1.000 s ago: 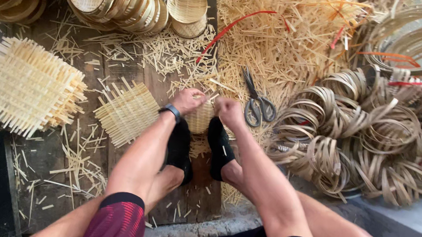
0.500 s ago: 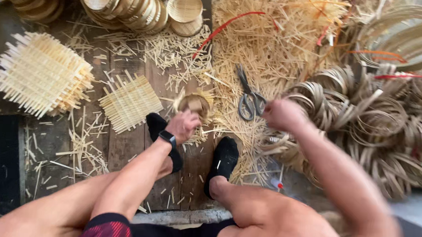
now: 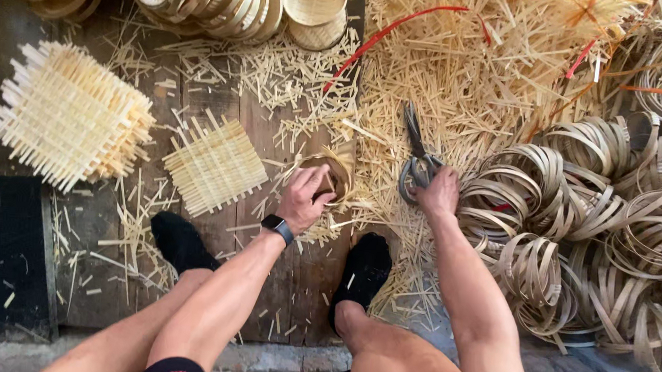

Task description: The person assembles bamboo strips around a circular wooden base and trims the excess material with scissors. They weave additional strips into the structure to secure the basket components together.

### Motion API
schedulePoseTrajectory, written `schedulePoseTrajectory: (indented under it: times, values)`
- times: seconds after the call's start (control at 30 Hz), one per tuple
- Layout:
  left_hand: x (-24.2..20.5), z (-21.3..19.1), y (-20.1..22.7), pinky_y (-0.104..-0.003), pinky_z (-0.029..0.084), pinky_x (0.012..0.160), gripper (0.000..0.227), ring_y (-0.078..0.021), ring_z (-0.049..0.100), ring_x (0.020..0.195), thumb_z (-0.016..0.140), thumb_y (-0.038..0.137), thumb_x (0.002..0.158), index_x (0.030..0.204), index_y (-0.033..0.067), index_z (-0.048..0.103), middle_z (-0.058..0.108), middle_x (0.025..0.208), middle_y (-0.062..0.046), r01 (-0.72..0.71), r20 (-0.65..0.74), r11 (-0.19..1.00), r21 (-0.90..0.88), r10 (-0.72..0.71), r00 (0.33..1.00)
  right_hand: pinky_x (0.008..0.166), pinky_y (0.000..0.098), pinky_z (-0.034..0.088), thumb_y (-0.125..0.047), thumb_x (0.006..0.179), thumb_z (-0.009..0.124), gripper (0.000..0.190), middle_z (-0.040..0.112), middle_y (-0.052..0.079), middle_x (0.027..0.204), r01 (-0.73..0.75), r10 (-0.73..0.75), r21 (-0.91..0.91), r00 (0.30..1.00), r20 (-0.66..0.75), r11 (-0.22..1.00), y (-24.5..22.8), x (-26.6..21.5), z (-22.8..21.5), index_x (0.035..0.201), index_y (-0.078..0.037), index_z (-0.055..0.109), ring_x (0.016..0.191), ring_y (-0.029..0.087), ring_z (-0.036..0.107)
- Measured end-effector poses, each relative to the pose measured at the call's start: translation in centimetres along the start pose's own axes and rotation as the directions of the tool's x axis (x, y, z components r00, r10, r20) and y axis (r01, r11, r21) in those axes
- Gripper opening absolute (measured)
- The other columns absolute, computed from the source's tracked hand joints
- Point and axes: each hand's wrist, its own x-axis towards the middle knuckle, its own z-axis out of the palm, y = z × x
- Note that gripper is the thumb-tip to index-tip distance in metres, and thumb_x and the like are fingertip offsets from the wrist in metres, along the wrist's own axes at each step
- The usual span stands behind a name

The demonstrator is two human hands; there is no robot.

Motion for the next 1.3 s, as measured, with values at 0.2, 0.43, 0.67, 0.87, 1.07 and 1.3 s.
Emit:
schedulePoseTrajectory:
  times: [0.2, 0.43, 0.67, 0.87, 1.07, 1.3]
  values:
    - [0.7, 0.3, 0.3, -0.042, 0.046, 0.104, 0.068, -0.0318, 0.058, 0.109, 0.087, 0.018, 0.082, 0.143, 0.0132, 0.057, 0.067, 0.123, -0.010, 0.005, -0.028, 1.000, 0.015, -0.004, 1.000, 0.079, 0.0414, 0.055, -0.014, 0.084, 0.073, 0.020, 0.076, 0.019, 0.092, -0.037, -0.007, 0.147, 0.958, 0.287, 0.988, 4.2, 1.0, 2.9, 0.099, -0.001, 0.076, 0.081, 0.026, 0.070]
    - [1.8, -1.4, -2.3, -0.038, 0.048, 0.109, 0.070, -0.0286, 0.059, 0.135, 0.079, 0.007, 0.074, 0.140, 0.0242, 0.066, 0.062, 0.148, -0.014, -0.210, 0.216, 0.966, 0.149, 0.176, 0.961, 0.050, 0.0282, 0.048, -0.014, 0.079, 0.080, 0.020, 0.063, 0.002, 0.069, -0.213, -0.133, 0.772, 0.924, 0.358, 0.599, -2.6, -10.4, -3.5, 0.093, -0.005, 0.068, 0.056, 0.012, 0.056]
    - [-0.3, -0.9, 1.2, -0.044, 0.054, 0.100, 0.054, -0.0343, 0.064, 0.115, 0.082, 0.012, 0.079, 0.129, 0.0034, 0.063, 0.066, 0.128, -0.016, 0.256, -0.090, 0.965, 0.053, -0.251, 0.964, 0.046, 0.0258, 0.050, -0.029, 0.090, 0.078, 0.028, 0.059, -0.001, 0.066, 0.056, -0.235, 0.984, 0.972, -0.016, 0.167, -10.1, -19.3, -4.2, 0.089, -0.007, 0.061, 0.051, 0.010, 0.057]
    - [-1.4, -0.7, 0.8, -0.044, 0.054, 0.100, 0.053, -0.0340, 0.064, 0.115, 0.081, 0.010, 0.080, 0.129, 0.0034, 0.064, 0.066, 0.126, -0.017, 0.192, -0.116, 0.977, 0.094, -0.180, 0.977, 0.041, 0.0287, 0.043, -0.024, 0.084, 0.081, 0.029, 0.061, 0.005, 0.062, -0.481, 0.013, 0.561, 0.766, 0.642, 0.674, -9.5, -17.3, -2.0, 0.089, -0.001, 0.066, 0.046, 0.014, 0.055]
    - [-0.1, -2.0, 0.4, -0.047, 0.046, 0.109, 0.054, -0.0307, 0.063, 0.120, 0.081, 0.004, 0.074, 0.127, 0.0083, 0.066, 0.069, 0.128, -0.010, 0.096, -0.019, 0.983, 0.159, -0.094, 0.995, 0.062, 0.0371, 0.058, -0.052, 0.086, 0.073, 0.051, 0.072, 0.004, 0.073, -0.076, -0.044, 0.310, 0.931, 0.362, 0.948, -6.0, -13.9, -4.7, 0.092, -0.001, 0.069, 0.067, 0.016, 0.069]
    - [0.3, -0.2, 1.0, -0.042, 0.047, 0.110, 0.059, -0.0312, 0.059, 0.124, 0.082, 0.002, 0.074, 0.130, 0.0076, 0.065, 0.067, 0.131, -0.012, 0.120, 0.053, 0.993, 0.001, -0.120, 0.991, 0.080, 0.0471, 0.054, -0.056, 0.091, 0.061, 0.062, 0.065, 0.022, 0.096, 0.448, -0.408, -0.316, 0.893, 0.188, 0.836, -4.8, -10.1, -3.7, 0.111, 0.002, 0.061, 0.090, 0.032, 0.064]
